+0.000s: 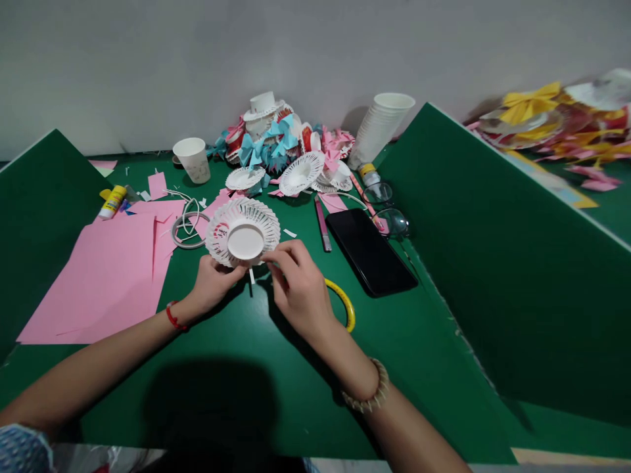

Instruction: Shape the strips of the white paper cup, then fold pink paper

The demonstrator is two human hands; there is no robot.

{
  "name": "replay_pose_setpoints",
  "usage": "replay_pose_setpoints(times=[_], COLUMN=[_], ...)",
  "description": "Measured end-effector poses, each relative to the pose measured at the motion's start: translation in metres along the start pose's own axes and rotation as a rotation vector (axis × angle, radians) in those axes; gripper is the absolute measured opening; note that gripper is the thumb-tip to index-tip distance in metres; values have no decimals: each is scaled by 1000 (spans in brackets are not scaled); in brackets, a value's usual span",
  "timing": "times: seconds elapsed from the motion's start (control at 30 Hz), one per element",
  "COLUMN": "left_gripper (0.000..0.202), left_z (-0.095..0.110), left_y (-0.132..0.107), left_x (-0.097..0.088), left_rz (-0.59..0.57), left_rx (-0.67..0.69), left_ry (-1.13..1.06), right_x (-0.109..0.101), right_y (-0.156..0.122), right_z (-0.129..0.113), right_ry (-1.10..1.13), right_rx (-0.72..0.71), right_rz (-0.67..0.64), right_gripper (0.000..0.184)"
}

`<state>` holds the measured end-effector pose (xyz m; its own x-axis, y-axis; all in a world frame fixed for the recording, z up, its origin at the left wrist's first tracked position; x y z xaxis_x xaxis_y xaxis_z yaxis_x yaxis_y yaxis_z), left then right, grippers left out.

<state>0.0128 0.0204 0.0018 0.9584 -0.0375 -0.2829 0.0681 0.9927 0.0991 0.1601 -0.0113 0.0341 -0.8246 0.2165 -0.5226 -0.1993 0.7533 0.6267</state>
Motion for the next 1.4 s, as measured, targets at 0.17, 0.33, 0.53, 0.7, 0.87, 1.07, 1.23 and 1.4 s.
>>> replay_pose_setpoints(times=[0.17, 0.33, 0.53, 0.7, 0.87, 1.07, 1.23, 1.4], left_gripper=[20, 18, 25, 25, 25, 34, 33, 31], left_z=[2, 7, 8, 6, 5, 6, 4, 8], left_y=[1, -4, -7, -8, -10, -11, -8, -6], left_x=[0, 2, 4, 5, 5, 5, 3, 4], left_rz=[-16, -37, -44, -45, -46, -71, -80, -84], left_rx=[-57, -7, 23, 63, 71, 40, 61, 93], left_ry=[-83, -13, -6, 16, -11, -26, 26, 39], right_x=[7, 9, 15, 22, 22, 18, 19, 24], right_y=[-4, -3, -9, -11, -9, -8, -9, -11], right_z=[-1, -2, 12, 17, 14, 9, 8, 12], right_ry=[12, 87, 275, 555, 685, 645, 630, 698], right_rx=[-51, 123, 468, 614, 676, 641, 639, 694], right_rz=[-119, 38, 166, 146, 167, 178, 195, 213], right_gripper=[9, 7, 2, 6, 9, 6, 5, 8])
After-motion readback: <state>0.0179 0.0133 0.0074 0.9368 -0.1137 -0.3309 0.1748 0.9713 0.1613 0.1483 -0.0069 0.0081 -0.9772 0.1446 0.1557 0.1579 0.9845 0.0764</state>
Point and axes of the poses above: each hand's wrist, its own y-axis towards the middle knuckle, its own x-axis out of the palm, z = x × y, the point moved 3 cm from there along y, towards the middle knuckle, and after that the axes turned 8 degrees about y, right-handed, at the moved point
